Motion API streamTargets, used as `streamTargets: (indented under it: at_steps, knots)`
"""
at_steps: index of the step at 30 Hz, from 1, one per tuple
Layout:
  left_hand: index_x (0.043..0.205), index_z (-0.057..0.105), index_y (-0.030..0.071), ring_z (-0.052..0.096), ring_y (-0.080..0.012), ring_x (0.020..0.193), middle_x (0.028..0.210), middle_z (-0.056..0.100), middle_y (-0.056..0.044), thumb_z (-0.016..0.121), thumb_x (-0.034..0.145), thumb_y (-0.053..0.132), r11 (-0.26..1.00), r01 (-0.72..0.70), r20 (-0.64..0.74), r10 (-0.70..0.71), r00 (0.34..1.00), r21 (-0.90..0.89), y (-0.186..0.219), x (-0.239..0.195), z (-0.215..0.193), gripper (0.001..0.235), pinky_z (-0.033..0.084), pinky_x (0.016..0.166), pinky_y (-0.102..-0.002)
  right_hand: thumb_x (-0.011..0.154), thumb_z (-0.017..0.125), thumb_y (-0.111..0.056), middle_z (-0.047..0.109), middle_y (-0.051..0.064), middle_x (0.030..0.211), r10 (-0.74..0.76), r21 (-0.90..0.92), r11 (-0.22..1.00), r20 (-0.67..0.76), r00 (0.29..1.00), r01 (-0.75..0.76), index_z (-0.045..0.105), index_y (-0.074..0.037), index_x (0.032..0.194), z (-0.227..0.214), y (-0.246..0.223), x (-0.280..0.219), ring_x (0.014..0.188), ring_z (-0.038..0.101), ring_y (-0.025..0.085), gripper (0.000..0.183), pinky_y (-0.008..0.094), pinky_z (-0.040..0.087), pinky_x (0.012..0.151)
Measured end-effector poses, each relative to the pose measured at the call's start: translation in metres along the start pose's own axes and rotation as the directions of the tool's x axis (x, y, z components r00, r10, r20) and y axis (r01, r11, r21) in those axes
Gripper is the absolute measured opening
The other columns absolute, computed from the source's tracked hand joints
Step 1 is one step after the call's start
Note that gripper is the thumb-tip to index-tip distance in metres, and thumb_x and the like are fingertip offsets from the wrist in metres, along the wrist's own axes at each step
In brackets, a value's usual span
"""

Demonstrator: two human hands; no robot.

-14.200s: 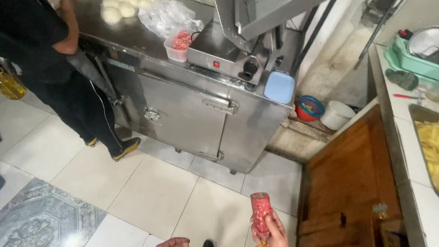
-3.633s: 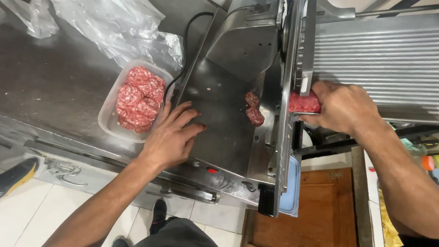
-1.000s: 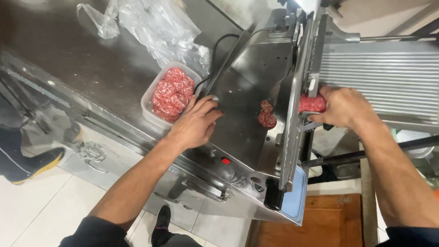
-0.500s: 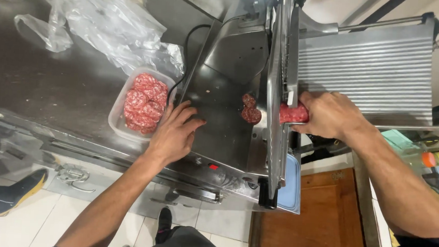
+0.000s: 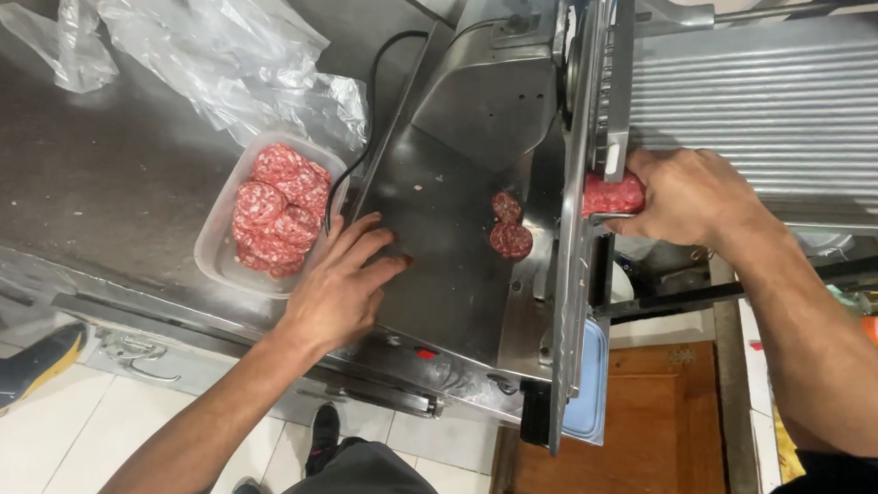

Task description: Slicing salami using a commercial meat slicer and collecting the slices in a container.

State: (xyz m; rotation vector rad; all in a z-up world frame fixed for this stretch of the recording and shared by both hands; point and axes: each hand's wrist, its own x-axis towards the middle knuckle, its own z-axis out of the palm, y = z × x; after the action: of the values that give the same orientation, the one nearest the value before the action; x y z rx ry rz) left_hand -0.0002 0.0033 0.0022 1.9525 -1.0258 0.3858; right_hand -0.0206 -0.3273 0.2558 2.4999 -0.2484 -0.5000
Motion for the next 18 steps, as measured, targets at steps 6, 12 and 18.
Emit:
streamTargets:
  at_steps: [6, 12, 18]
  knots:
    - [0.113, 0.074, 0.012, 0.045, -0.0347, 0.141, 0.131, 0.058, -0.011, 0.070, 0.069, -0.004, 1.000, -0.014, -0.017, 0.014, 1.000, 0.028, 0.000, 0.001, -0.001, 0.048, 0.025, 0.123, -0.059, 0.073, 0.085, -0.055, 0.078, 0.014, 0.079, 0.045, 0.007, 0.999, 0.014, 0.999, -0.045, 0.068, -0.012, 0.116, 0.005, 0.016, 0.032, 0.075, 0.079, 0.029, 0.063, 0.042, 0.062, 0.080]
    - [0.116, 0.073, 0.009, 0.043, -0.0358, 0.141, 0.132, 0.056, -0.014, 0.068, 0.072, -0.002, 0.997, -0.043, -0.029, 0.044, 0.999, 0.061, 0.000, -0.002, 0.000, 0.046, 0.025, 0.121, -0.058, 0.068, 0.089, -0.052, 0.078, 0.015, 0.086, 0.014, 0.035, 0.999, -0.088, 0.996, -0.011, 0.069, -0.010, 0.115, 0.005, 0.016, 0.031, 0.083, 0.077, 0.030, 0.066, 0.044, 0.061, 0.083]
    - [0.119, 0.071, 0.007, 0.042, -0.0360, 0.140, 0.130, 0.056, -0.015, 0.067, 0.073, 0.000, 0.997, -0.032, -0.054, 0.035, 0.998, 0.065, 0.003, -0.005, -0.002, 0.046, 0.027, 0.120, -0.057, 0.066, 0.088, -0.051, 0.076, 0.020, 0.093, -0.061, 0.038, 0.997, -0.182, 0.981, 0.068, 0.069, -0.007, 0.110, -0.006, -0.007, -0.017, 0.094, 0.073, 0.039, 0.065, 0.049, 0.057, 0.090]
